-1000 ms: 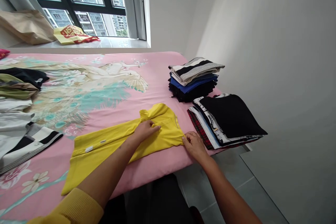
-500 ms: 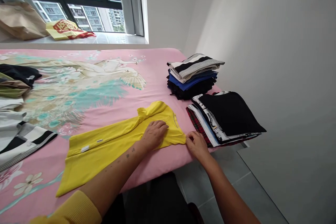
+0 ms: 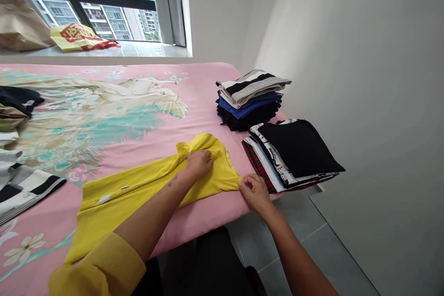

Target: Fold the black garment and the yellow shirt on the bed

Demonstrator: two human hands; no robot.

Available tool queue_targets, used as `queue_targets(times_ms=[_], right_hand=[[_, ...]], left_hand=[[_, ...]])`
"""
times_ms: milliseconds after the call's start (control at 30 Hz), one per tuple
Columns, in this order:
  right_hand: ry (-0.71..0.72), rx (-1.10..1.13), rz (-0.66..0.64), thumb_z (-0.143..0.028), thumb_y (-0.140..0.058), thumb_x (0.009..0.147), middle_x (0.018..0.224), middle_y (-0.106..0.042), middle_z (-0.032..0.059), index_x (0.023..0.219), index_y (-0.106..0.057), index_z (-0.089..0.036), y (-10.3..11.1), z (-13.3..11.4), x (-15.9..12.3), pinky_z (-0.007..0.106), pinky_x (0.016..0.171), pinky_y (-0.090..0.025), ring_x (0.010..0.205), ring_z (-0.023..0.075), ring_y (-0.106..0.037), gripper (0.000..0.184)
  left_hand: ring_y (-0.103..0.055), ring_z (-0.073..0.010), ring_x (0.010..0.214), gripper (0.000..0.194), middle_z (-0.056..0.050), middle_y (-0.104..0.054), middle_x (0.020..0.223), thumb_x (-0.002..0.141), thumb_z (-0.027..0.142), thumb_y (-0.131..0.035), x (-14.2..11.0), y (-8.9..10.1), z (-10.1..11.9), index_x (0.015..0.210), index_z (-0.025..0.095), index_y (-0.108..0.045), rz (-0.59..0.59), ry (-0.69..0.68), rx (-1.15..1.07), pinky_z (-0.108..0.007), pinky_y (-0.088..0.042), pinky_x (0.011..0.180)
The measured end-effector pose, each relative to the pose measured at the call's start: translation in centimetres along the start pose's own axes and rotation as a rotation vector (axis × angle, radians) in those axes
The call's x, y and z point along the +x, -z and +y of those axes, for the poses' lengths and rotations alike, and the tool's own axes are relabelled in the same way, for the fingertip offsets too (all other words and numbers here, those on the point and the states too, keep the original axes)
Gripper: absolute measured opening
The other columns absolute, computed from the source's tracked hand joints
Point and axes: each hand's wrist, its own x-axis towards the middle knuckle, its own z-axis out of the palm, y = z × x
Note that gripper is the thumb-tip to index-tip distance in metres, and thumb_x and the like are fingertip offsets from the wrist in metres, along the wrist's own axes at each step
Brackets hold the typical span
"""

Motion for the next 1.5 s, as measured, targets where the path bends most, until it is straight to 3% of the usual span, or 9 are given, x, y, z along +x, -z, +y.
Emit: queue_targets(times_ms=[167, 300, 400, 533, 733, 933, 1167, 1333, 1500], right_hand=[[-0.045, -0.112, 0.02, -0.025, -0.057, 0.073, 0.083, -0.059, 0.004, 0.063, -0.055, -0.02, -0.1, -0.4, -0.2, 0.031, 0.08, -0.037, 0.084, 0.0189, -0.05, 0.011], [0.002, -0.086, 0.102, -0.024, -0.051, 0.079, 0.087, -0.061, 0.0057, 0.082, -0.057, -0.019, 1.0, -2.2, -0.3, 0.034, 0.081, -0.039, 0.086, 0.0208, -0.052, 0.008], [0.174, 0.03, 0.117, -0.022, -0.038, 0.088, 0.095, -0.061, 0.0079, 0.094, -0.057, -0.018, 1.3, -4.9, 0.1, 0.035, 0.087, -0.04, 0.094, 0.0203, -0.053, 0.02], [0.359, 0.06, -0.062, -0.021, -0.03, 0.092, 0.113, -0.06, 0.0085, 0.11, -0.057, -0.018, -1.3, -8.0, 1.7, 0.038, 0.102, -0.035, 0.111, 0.0189, -0.05, 0.032], [0.334, -0.192, -0.242, -0.031, -0.031, 0.093, 0.139, -0.044, 0.0133, 0.131, -0.047, -0.011, -6.6, -6.8, 2.3, 0.045, 0.109, -0.027, 0.131, 0.0235, -0.035, 0.046], [0.394, -0.218, -0.194, -0.027, -0.035, 0.091, 0.131, -0.051, 0.0135, 0.125, -0.053, -0.013, -6.8, -5.9, 2.4, 0.044, 0.104, -0.033, 0.124, 0.0237, -0.043, 0.041], [0.579, -0.2, -0.16, -0.02, -0.043, 0.088, 0.121, -0.055, 0.007, 0.107, -0.063, -0.025, -7.7, -11.1, 3.8, 0.039, 0.099, -0.034, 0.117, 0.0221, -0.043, 0.028], [0.62, -0.339, -0.227, -0.013, -0.048, 0.078, 0.122, -0.052, 0.009, 0.099, -0.063, -0.023, -8.5, -12.8, 5.2, 0.042, 0.101, -0.028, 0.125, 0.0261, -0.034, 0.027], [0.581, -0.388, -0.173, -0.017, -0.053, 0.072, 0.099, -0.056, 0.0082, 0.083, -0.058, -0.02, -8.0, -13.1, 6.3, 0.038, 0.093, -0.033, 0.104, 0.0246, -0.045, 0.012]], left_hand=[[-0.052, -0.0255, 0.105, 0.023, -0.008, -0.061, 0.107, 0.083, 0.032, -0.048, -1.3, -0.4, -0.3, 0.101, 0.023, -0.06, 0.165, -0.03, -0.018, -0.04, -0.033, 0.091], [-0.05, -0.023, 0.107, 0.027, -0.008, -0.059, 0.112, 0.089, 0.026, -0.04, -4.1, -0.6, -0.9, 0.108, 0.022, -0.059, 0.366, -0.189, -0.047, -0.039, -0.033, 0.093], [-0.053, -0.0212, 0.106, 0.03, -0.007, -0.063, 0.109, 0.09, 0.021, -0.036, -6.8, -1.6, -1.1, 0.107, 0.023, -0.061, 0.277, -0.365, -0.017, -0.038, -0.033, 0.096], [-0.038, -0.0244, 0.13, 0.041, -0.01, -0.049, 0.136, 0.09, 0.025, -0.037, -9.4, -4.0, -1.1, 0.129, 0.019, -0.048, 0.227, -0.328, 0.023, -0.043, -0.024, 0.109], [-0.029, -0.0226, 0.136, 0.049, -0.009, -0.04, 0.144, 0.09, 0.035, -0.037, -10.9, -4.6, -1.8, 0.136, 0.019, -0.04, 0.192, -0.282, -0.05, -0.045, -0.017, 0.113], [-0.04, -0.0236, 0.128, 0.041, -0.009, -0.05, 0.136, 0.092, 0.031, -0.033, -15.8, -1.1, -8.5, 0.129, 0.024, -0.047, 0.251, 0.066, -0.001, -0.049, -0.018, 0.109], [-0.054, -0.0272, 0.099, 0.028, -0.01, -0.065, 0.099, 0.08, 0.023, -0.043, -21.3, 3.6, -18.0, 0.099, 0.024, -0.064, 0.245, 0.347, 0.197, -0.048, -0.028, 0.093], [-0.052, -0.0295, 0.096, 0.022, -0.01, -0.064, 0.093, 0.071, 0.026, -0.049, -22.5, 5.2, -20.5, 0.086, 0.022, -0.064, 0.185, 0.48, 0.253, -0.045, -0.03, 0.086], [-0.06, -0.0243, 0.082, 0.013, -0.004, -0.066, 0.08, 0.072, 0.027, -0.046, -23.3, 5.1, -22.1, 0.08, 0.022, -0.056, 0.182, 0.597, 0.112, -0.038, -0.035, 0.078]])
